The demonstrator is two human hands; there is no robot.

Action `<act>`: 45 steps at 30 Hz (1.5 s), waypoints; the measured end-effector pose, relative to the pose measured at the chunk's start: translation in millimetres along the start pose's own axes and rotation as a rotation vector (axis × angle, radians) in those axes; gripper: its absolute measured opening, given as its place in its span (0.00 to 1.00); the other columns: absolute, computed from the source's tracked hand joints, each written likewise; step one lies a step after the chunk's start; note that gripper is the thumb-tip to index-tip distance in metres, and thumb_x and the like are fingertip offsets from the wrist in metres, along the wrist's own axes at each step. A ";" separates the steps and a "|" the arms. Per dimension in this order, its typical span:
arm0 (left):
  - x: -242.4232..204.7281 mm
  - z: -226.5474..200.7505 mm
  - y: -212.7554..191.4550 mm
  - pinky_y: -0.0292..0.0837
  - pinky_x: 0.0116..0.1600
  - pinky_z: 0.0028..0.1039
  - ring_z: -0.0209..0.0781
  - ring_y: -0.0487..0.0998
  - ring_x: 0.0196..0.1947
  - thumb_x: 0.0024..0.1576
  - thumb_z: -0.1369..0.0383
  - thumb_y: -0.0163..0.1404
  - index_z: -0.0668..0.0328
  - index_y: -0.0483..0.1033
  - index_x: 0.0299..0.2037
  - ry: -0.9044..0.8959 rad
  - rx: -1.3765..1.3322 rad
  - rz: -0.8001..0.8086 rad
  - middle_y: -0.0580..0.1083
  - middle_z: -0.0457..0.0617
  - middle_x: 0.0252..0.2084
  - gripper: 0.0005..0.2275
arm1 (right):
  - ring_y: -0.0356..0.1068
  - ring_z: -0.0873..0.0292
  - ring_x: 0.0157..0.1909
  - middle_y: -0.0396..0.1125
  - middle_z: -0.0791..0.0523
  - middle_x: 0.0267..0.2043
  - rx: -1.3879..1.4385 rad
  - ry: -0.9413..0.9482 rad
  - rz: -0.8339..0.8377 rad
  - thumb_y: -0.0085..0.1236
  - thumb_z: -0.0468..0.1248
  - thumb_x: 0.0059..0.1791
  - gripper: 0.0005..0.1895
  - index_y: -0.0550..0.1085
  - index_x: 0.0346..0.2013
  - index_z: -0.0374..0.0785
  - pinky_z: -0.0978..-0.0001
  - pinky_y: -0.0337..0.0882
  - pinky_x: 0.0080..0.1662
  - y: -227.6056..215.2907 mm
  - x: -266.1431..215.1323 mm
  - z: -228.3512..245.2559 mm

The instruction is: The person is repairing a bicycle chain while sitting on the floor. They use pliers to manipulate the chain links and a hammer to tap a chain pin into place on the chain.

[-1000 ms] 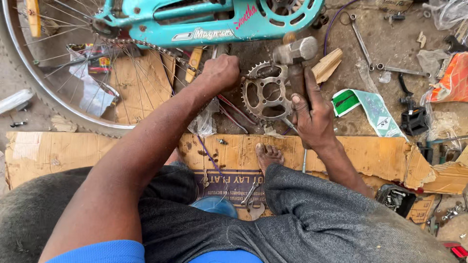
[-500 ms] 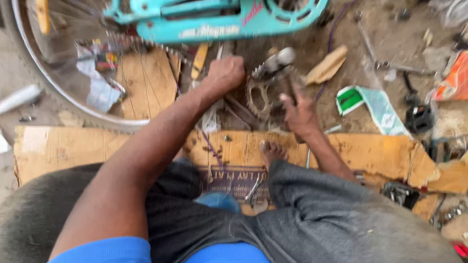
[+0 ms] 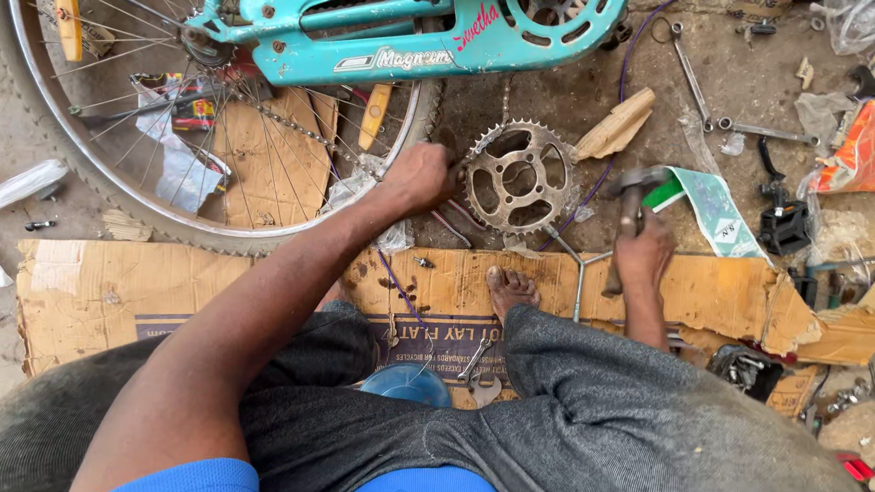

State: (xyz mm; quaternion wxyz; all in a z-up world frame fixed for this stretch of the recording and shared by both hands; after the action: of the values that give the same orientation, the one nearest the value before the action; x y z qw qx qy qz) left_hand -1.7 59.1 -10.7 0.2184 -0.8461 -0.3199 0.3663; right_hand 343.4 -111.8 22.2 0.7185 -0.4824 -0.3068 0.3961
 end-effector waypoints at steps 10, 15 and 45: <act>-13.5 -20.9 -6.9 0.75 0.39 0.43 0.50 0.77 0.27 0.63 0.64 0.47 0.61 0.81 0.35 0.164 -0.060 -0.122 0.78 0.57 0.31 0.12 | 0.73 0.59 0.25 0.72 0.47 0.35 1.061 0.555 0.896 0.50 0.42 0.55 0.17 0.75 0.48 0.31 0.69 0.77 0.26 80.5 -13.5 171.9; -23.2 -26.7 -5.9 0.76 0.35 0.41 0.47 0.76 0.29 0.63 0.68 0.47 0.64 0.79 0.44 0.341 -0.037 -0.134 0.75 0.57 0.40 0.09 | 0.67 0.62 0.23 0.72 0.49 0.35 1.163 0.409 0.750 0.55 0.37 0.55 0.11 0.75 0.44 0.29 0.70 0.70 0.23 95.1 -11.7 193.0; 47.1 -14.0 -54.9 0.74 0.50 0.47 0.56 0.80 0.42 0.62 0.56 0.50 0.49 0.83 0.48 0.060 0.051 0.207 0.80 0.57 0.42 0.13 | 0.67 0.57 0.45 0.71 0.53 0.39 -0.303 -1.312 0.795 0.58 0.36 0.49 0.10 0.74 0.43 0.37 0.71 0.77 0.34 91.7 98.8 203.9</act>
State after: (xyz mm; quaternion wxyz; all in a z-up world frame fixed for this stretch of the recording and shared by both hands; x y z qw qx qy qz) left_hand 12.8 128.6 8.8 0.2101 -0.8793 -0.2146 0.3696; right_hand 199.7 85.8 12.8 0.1209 -0.3163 -0.5238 0.7816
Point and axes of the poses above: each hand's wrist, its own x-axis towards the middle knuckle, its own y-axis out of the palm, z = x × y, the point moved 4 cm from there along x, towards the middle knuckle
